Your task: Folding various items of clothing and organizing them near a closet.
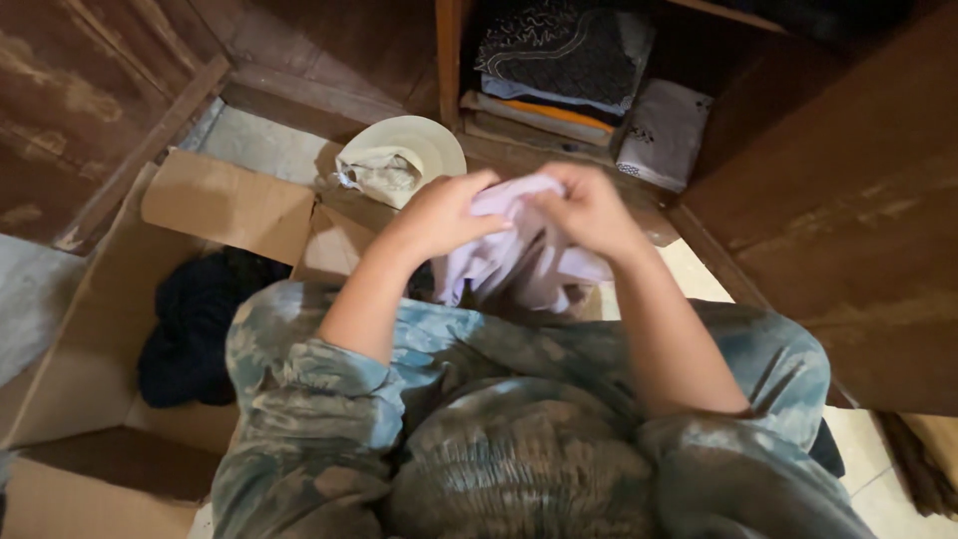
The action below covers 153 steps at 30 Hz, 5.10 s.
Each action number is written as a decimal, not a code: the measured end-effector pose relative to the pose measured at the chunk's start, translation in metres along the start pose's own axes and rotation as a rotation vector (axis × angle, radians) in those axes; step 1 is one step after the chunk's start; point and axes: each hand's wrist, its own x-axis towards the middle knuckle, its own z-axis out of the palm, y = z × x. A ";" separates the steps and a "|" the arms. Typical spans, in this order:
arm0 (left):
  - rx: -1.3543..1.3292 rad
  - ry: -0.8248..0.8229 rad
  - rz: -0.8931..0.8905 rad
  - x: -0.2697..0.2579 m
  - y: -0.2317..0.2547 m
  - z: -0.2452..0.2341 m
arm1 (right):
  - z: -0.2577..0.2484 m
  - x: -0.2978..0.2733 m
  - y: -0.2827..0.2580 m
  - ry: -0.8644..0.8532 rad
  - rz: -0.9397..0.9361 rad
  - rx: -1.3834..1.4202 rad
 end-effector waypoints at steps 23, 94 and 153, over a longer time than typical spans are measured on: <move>-1.280 0.384 -0.235 -0.010 -0.057 -0.083 | -0.091 -0.040 -0.025 0.437 0.069 0.547; -0.092 -0.382 -0.277 -0.013 -0.060 0.099 | -0.062 -0.063 -0.086 0.504 -0.423 0.770; -0.798 0.234 -0.581 -0.164 -0.219 -0.084 | -0.153 -0.083 -0.017 0.799 0.280 0.218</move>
